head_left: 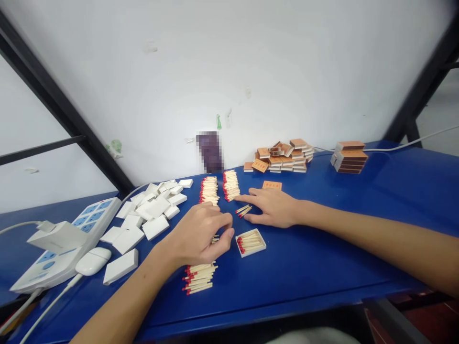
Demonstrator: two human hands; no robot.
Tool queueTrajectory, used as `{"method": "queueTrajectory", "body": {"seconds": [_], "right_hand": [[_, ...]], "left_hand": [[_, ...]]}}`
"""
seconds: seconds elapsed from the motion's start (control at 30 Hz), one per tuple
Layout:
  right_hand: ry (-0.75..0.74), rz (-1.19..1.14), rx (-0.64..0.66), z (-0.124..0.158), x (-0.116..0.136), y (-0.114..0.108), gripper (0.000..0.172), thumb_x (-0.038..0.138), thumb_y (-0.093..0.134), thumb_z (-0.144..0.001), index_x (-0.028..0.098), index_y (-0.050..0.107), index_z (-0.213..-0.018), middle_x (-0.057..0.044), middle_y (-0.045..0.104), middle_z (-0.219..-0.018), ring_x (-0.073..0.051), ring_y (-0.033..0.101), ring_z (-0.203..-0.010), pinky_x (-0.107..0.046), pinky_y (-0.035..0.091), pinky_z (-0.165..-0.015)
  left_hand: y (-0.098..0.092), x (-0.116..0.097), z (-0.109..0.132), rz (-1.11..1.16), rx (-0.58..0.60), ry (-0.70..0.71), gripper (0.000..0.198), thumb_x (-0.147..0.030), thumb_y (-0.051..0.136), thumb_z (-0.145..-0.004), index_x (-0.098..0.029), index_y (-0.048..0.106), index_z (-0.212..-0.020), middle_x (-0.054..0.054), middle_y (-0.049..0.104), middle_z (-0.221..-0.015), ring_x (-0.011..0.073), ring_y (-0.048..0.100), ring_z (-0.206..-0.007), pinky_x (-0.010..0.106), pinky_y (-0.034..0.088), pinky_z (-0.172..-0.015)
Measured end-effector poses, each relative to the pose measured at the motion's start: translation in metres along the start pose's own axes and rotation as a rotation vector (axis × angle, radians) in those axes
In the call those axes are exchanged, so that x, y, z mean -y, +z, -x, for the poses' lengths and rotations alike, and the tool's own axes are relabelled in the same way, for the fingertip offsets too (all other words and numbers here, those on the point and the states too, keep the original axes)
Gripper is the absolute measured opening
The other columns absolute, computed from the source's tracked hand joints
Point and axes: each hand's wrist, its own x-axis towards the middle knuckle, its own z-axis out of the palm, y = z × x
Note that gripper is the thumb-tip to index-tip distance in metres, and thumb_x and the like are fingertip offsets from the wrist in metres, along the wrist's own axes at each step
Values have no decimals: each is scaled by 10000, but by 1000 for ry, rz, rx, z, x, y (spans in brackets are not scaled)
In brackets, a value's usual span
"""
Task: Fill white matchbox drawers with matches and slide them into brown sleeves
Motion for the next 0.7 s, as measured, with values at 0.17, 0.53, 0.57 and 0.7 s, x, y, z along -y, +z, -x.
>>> {"method": "queueTrajectory", "body": {"seconds": [0.17,0.53,0.57,0.7], "right_hand": [[2,-23,-12,0,-1,1,573,531,428,-963,221,475,-1444,-104,604,-1075,-258,617,-899,-355,435,-750],[-52,10,-71,3,1,2,476,440,442,-973,177,596,-1338,-98,628,-1003,-249,627,-870,-349,438,-717],[-55,12,-76,4,1,2,464,433,445,-972,176,606,-1323,-95,630,-994,-247,628,-862,-347,438,-709],[-67,-22,-97,4,0,5,397,389,477,-961,187,640,-1262,-81,643,-996,-230,635,-857,-327,436,-700]], "left_hand": [[6,1,-1,-33,-4,34,195,-197,413,-866,-168,589,-787,13,539,-674,159,455,-610,307,346,-605],[8,2,-2,-82,5,35,211,-211,429,-880,-166,621,-807,28,561,-693,173,484,-633,321,369,-625],[9,2,-2,-85,5,36,210,-209,430,-880,-166,623,-809,28,561,-694,173,486,-634,322,369,-625],[9,1,-3,-83,0,39,204,-210,437,-877,-165,625,-809,27,562,-695,172,490,-632,323,374,-623]]}}
